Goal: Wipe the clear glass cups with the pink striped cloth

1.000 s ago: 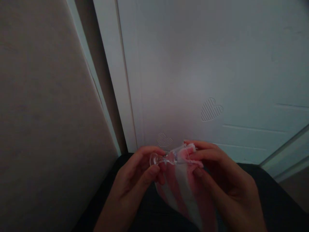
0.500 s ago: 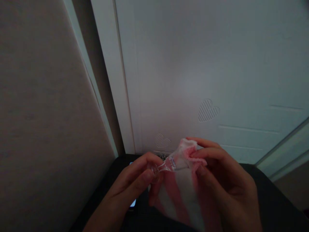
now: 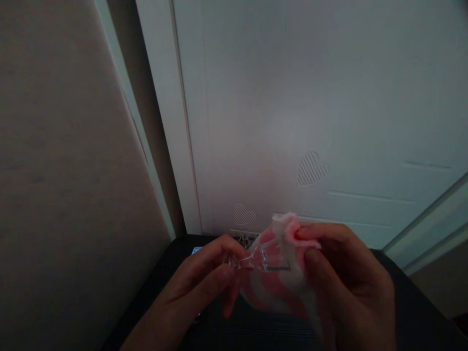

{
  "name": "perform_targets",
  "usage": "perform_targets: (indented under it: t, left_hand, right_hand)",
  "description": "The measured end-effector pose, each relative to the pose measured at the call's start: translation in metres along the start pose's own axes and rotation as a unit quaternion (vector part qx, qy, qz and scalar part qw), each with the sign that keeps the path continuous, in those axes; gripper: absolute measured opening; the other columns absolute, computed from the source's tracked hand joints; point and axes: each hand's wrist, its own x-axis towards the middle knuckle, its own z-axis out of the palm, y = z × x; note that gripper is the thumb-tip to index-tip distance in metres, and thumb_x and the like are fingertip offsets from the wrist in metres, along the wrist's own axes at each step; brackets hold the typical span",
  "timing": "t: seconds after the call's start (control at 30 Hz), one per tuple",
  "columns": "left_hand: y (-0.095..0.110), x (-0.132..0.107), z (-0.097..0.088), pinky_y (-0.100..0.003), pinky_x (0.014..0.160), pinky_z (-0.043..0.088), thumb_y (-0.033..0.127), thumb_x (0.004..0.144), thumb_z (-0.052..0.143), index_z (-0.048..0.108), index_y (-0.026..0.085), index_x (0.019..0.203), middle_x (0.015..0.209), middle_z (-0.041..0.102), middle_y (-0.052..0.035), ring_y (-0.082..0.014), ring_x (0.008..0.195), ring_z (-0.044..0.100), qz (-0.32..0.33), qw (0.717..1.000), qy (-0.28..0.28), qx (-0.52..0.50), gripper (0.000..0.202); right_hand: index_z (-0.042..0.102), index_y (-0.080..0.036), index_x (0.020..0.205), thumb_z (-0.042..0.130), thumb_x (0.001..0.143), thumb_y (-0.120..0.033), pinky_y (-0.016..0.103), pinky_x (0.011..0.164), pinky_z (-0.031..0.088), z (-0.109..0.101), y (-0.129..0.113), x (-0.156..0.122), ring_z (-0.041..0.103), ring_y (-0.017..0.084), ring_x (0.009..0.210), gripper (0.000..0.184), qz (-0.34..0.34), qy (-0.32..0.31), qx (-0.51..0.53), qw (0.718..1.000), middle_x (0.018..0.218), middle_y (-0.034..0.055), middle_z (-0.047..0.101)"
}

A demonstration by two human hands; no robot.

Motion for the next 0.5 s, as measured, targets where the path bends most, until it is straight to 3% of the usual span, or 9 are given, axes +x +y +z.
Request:
perform_targets:
  t: [0.2,0.33,0.5]
  left_hand:
    - [-0.0029,-0.0033,0.0014,-0.018,0.048,0.036,0.039,0.090,0.054,0.065,0.023,0.083,0.060,0.052,0.0041,-0.0100,0.053,0.044,-0.020,0.999,0.005,-0.046,0.020]
    - [-0.0026,-0.0030,0.0028,-0.016,0.049,0.039,0.034,0.091,0.055,0.066,0.025,0.086,0.064,0.053,0.0039,-0.0096,0.056,0.046,-0.021,0.999,0.032,-0.027,0.015]
    - [-0.0035,-0.0031,-0.0038,-0.014,0.047,0.040,0.037,0.092,0.053,0.066,0.030,0.090,0.066,0.055,0.0044,-0.0093,0.055,0.048,-0.006,0.999,0.014,0.041,0.015]
  right_hand:
    - [0.065,-0.035,0.102,0.065,0.087,-0.023,0.026,0.066,0.060,-0.0009,-0.0008,-0.0004,0.074,0.021,0.084,0.020,0.032,-0.007,0.025,0.999,0.096,-0.0011,0.077]
    - [0.061,-0.036,0.109,0.054,0.094,-0.023,0.024,0.061,0.059,-0.0009,-0.0015,-0.0020,0.075,0.019,0.079,0.021,0.040,-0.013,0.034,0.999,0.096,-0.0020,0.077]
    - [0.064,-0.033,0.107,0.049,0.093,-0.018,0.023,0.073,0.056,-0.0022,-0.0016,0.0000,0.071,0.017,0.091,0.025,0.018,-0.032,-0.030,0.999,0.104,-0.0027,0.074]
